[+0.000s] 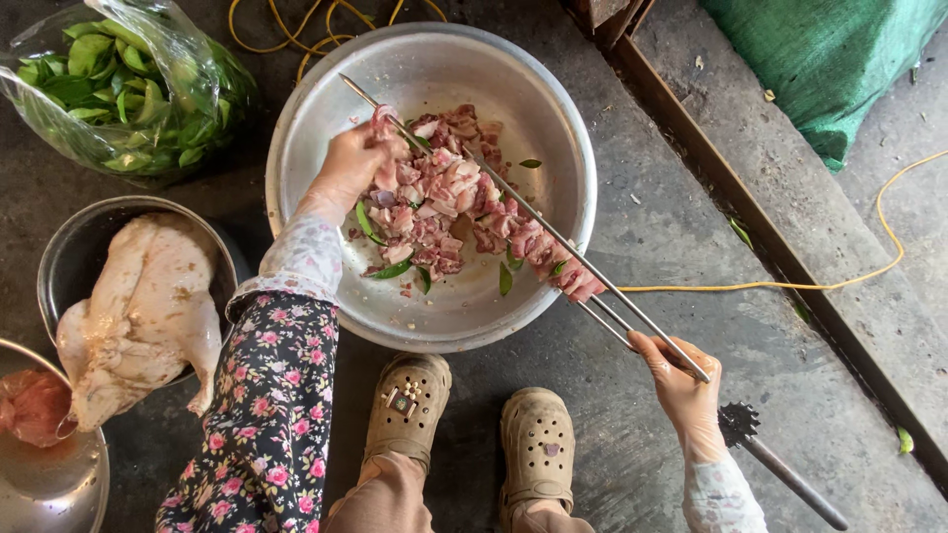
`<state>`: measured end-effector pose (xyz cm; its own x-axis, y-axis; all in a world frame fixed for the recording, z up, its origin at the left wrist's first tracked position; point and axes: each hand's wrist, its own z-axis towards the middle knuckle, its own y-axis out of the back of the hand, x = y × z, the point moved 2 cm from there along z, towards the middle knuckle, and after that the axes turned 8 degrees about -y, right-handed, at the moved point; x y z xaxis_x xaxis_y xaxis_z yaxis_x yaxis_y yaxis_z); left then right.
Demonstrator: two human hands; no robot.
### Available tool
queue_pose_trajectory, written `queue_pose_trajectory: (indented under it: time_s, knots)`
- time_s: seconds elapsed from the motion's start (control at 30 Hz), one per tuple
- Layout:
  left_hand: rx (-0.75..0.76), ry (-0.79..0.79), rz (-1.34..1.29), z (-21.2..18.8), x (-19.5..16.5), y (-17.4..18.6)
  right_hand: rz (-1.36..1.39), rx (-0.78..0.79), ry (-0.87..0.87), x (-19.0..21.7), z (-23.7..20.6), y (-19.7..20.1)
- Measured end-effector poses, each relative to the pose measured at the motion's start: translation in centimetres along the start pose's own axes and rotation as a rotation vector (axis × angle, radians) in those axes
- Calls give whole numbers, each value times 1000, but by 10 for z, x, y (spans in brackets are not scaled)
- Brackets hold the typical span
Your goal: The person threads pieces of raw meat and green leaves onto long metal skewers. They pick up individual pieces from a metal bowl and slide them onto the skewers held in the other hand.
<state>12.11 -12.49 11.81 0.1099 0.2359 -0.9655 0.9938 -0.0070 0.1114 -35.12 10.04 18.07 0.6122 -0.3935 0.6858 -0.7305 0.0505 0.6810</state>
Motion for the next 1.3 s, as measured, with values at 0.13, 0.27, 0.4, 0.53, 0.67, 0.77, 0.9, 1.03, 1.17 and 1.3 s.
queue_pose_trajectory:
  time_s: [0.13, 0.27, 0.4, 0.53, 0.67, 0.77, 0.9, 1.03, 1.17, 1.3]
  knots:
    - [-6, -76, -413, -8, 18, 10, 69, 28, -11, -4, 1, -2]
    - [-67, -36, -583, 4, 19, 30, 15, 36, -19, -6, 3, -3]
    - [-216, 72, -302, 32, 0, 43, -51, -14, 66, -5, 5, 0]
    - [-358, 85, -80, 39, -17, 51, -100, 7, 97, -5, 7, 2]
    - [-438, -93, -268, 37, -20, 50, -132, -1, 96, -3, 6, 2]
    - [-516, -145, -219, 39, -15, 51, -136, -7, 87, -1, 5, 2]
    - [-517, -362, -103, 38, -10, 51, -137, -19, 99, 0, 3, 3]
    - [-536, -472, 281, 33, -11, 49, -140, -41, 126, -2, -2, 4]
    - [-490, -253, -69, 32, -10, 46, -138, -69, 144, -4, -5, 4]
    - [-496, -223, -139, 24, -12, 40, -140, -72, 126, -7, -8, 5]
